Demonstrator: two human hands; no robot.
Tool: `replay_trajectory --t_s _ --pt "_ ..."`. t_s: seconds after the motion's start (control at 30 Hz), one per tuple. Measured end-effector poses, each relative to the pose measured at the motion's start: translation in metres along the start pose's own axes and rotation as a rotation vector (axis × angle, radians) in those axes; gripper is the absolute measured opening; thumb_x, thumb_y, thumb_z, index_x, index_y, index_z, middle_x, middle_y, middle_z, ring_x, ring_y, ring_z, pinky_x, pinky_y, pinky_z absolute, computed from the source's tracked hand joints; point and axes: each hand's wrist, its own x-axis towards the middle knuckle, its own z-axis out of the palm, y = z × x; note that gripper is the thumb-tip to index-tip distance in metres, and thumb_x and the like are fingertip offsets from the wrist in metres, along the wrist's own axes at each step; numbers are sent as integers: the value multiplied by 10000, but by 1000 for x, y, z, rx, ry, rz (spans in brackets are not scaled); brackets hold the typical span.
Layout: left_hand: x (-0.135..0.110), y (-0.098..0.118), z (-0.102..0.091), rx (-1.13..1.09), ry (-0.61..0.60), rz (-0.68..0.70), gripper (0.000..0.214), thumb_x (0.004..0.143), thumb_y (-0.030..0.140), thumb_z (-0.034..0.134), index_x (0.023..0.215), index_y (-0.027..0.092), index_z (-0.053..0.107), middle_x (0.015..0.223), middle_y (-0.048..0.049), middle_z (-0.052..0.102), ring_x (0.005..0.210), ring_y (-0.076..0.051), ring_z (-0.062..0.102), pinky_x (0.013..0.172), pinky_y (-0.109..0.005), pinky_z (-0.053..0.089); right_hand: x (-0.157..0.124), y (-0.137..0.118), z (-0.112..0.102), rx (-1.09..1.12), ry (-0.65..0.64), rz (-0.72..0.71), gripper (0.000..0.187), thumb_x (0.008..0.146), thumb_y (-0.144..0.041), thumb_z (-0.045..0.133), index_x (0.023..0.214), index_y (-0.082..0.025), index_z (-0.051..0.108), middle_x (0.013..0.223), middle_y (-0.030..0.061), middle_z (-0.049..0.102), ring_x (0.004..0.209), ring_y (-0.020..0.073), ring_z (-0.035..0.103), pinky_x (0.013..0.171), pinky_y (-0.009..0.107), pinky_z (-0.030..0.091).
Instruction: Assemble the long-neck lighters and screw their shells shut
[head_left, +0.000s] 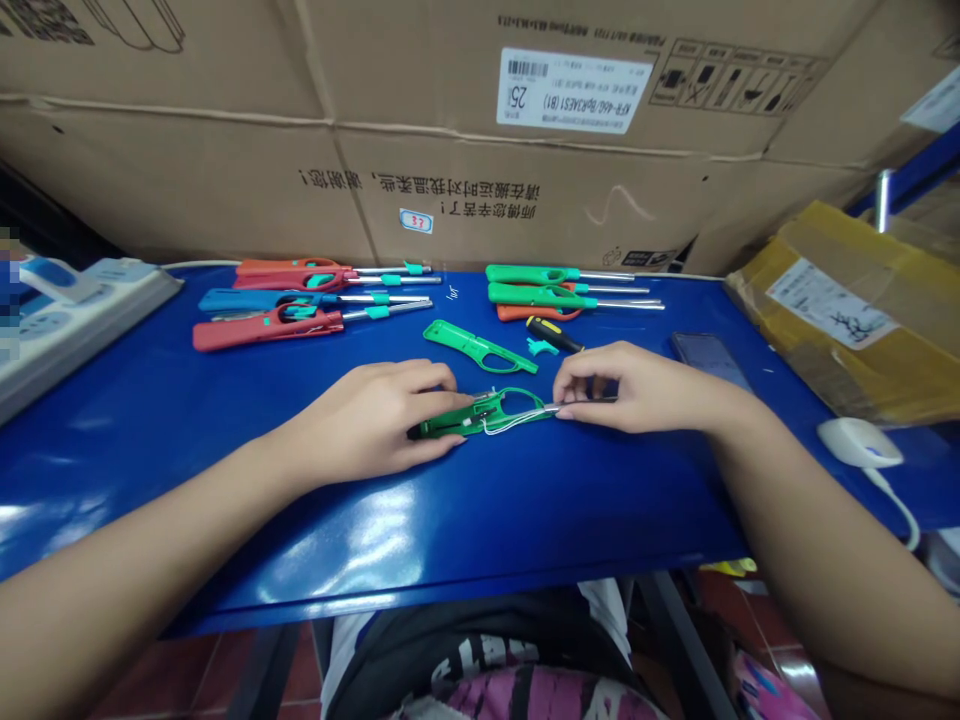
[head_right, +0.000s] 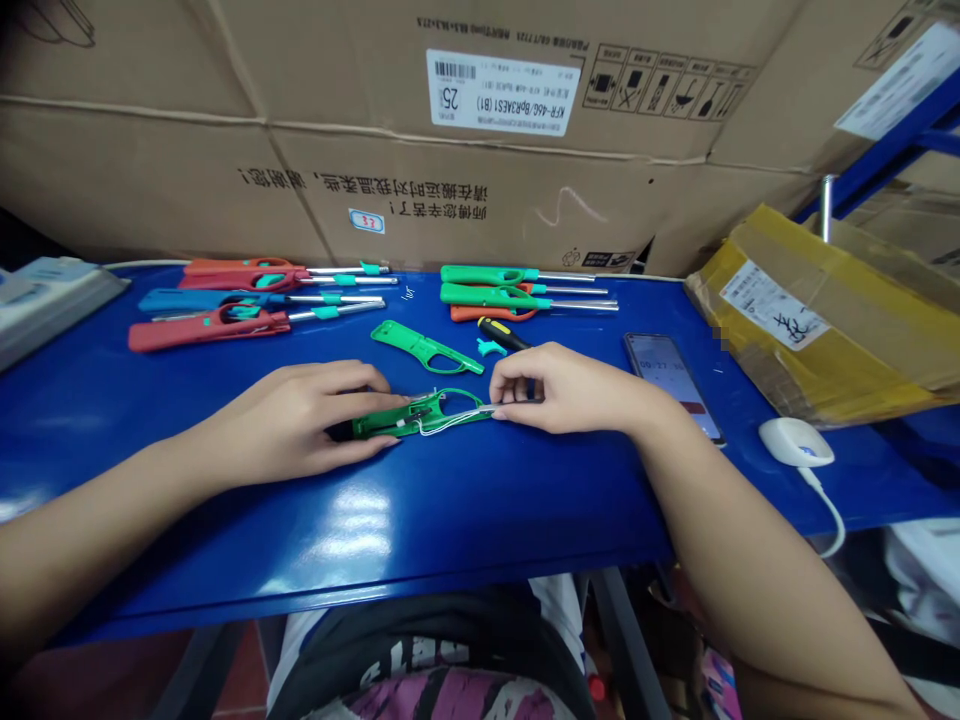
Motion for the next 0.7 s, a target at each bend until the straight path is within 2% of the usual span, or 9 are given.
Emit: replay_trajectory --t_s 0.2,0.4,0.57,0.7 --pt "0 2 -4 -18 -55 95 340 977 399 567 1222 200 694 1029 -69 700 892 -208 681 753 -312 530 2 -3 3 13 -59 -21 154 931 -315 632 936 -186 715 903 30 721 776 137 631 698 269 496" --pt "2 4 -2 -32 -60 68 314 970 384 561 1184 214 715 1008 -67 703 881 -209 681 760 -322 537 1 -6 3 129 -48 7 226 929 -393 646 983 -185 716 876 23 720 718 129 609 648 261 487" --pt "1 3 -3 -17 -77 58 265 957 373 571 1077 195 727 977 -65 698 850 -211 676 740 -324 534 0 -8 -1 183 8 -7 231 926 -405 660 1001 -192 712 953 32 739 821 151 660 707 268 505" --pt "1 3 -4 -32 -70 61 292 958 366 573 1165 214 713 1007 -63 704 876 -206 688 757 -312 541 0 -4 -2 104 -45 -38 241 928 -402 658 947 -182 758 930 47 746 805 157 663 724 285 511"
